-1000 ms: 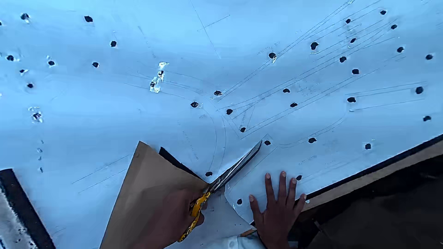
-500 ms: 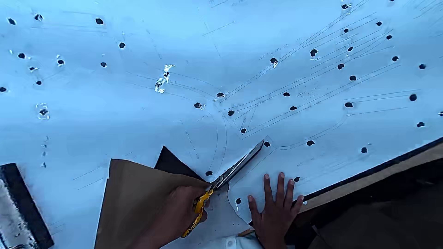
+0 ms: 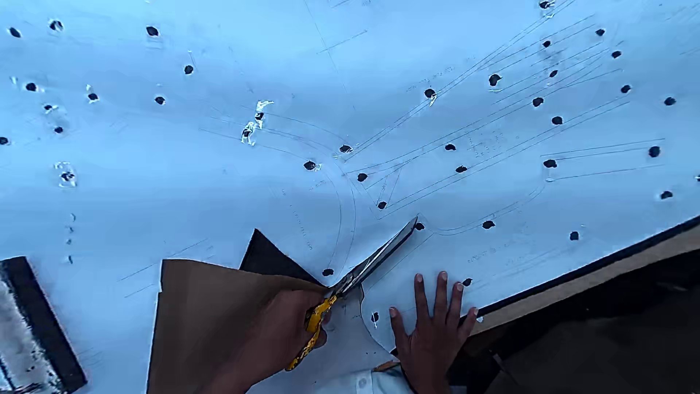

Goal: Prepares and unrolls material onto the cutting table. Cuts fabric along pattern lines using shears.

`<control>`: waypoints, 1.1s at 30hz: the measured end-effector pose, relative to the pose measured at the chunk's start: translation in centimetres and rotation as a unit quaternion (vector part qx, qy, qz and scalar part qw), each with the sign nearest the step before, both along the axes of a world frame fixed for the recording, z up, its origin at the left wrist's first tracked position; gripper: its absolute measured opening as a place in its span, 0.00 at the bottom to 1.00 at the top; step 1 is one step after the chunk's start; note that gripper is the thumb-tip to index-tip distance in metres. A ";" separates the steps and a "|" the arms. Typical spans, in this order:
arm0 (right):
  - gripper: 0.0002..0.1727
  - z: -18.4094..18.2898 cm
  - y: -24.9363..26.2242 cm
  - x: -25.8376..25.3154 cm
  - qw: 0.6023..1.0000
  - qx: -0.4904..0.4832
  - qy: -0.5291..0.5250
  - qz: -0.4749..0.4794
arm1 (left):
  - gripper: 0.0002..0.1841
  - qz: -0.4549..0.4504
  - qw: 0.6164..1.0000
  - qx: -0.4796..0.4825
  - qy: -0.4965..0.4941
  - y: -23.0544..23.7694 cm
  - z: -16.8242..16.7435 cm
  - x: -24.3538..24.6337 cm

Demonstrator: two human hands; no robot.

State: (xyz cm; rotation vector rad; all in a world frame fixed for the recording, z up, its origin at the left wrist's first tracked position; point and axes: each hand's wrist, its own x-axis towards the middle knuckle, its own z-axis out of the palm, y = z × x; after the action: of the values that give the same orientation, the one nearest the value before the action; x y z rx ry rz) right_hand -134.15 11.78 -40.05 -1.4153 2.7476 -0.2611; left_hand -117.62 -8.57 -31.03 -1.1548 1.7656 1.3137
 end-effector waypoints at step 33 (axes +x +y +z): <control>0.42 0.2 -0.1 0.0 1.000 0.003 -0.003 -0.003 | 0.06 0.000 1.000 0.003 0.009 -1.2 0.0 -1.3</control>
State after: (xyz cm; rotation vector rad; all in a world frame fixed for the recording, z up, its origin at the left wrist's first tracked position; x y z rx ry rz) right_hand -134.15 11.64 -39.90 -1.4040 2.7453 -0.2555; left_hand -118.90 -9.76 -31.06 -1.1426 1.7733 1.3334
